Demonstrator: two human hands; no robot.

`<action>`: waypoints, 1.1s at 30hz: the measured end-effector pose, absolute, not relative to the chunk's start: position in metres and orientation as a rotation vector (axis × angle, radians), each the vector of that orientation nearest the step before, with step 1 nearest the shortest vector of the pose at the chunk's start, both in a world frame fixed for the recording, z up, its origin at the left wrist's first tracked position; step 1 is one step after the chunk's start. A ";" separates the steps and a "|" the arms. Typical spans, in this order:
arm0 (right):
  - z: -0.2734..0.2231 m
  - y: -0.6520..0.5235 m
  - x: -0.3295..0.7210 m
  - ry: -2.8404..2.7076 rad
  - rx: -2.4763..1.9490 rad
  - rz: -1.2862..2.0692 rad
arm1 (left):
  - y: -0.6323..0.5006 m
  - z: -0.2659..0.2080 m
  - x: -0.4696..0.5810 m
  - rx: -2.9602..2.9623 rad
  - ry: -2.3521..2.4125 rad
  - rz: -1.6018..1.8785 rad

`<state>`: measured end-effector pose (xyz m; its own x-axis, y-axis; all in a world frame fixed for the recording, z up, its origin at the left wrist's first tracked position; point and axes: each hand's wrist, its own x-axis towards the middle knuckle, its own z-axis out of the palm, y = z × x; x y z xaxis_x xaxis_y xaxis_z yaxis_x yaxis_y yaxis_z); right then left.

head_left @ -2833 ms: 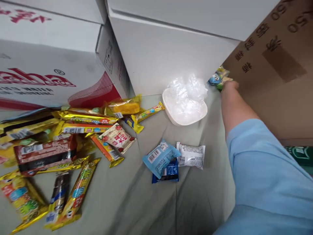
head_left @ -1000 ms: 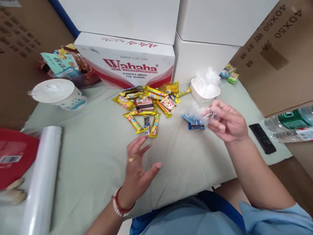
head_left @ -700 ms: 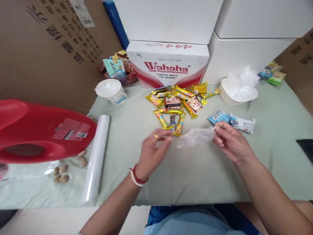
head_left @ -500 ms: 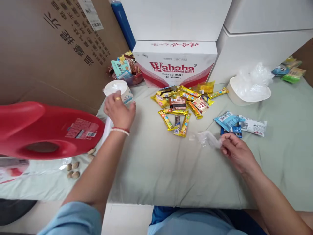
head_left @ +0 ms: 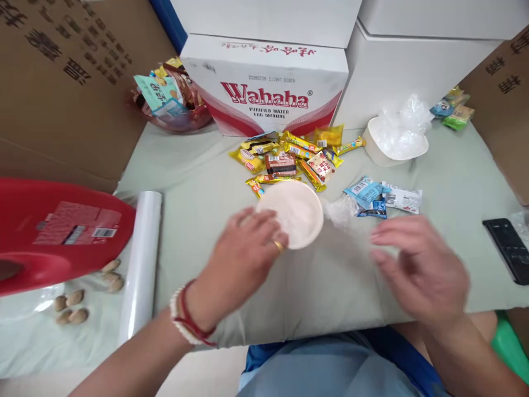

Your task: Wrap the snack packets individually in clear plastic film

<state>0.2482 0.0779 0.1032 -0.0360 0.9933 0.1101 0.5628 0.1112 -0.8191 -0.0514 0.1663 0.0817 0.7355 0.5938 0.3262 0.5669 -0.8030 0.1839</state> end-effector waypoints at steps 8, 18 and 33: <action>0.107 0.137 0.163 -2.730 -1.526 0.764 | 0.122 0.041 -0.037 2.722 0.766 0.592; 0.089 0.141 0.147 -3.038 -1.691 0.754 | 0.109 0.007 -0.043 2.105 0.869 0.929; 0.137 0.235 0.342 -1.247 -2.098 0.408 | 0.121 -0.027 -0.022 2.111 0.819 1.067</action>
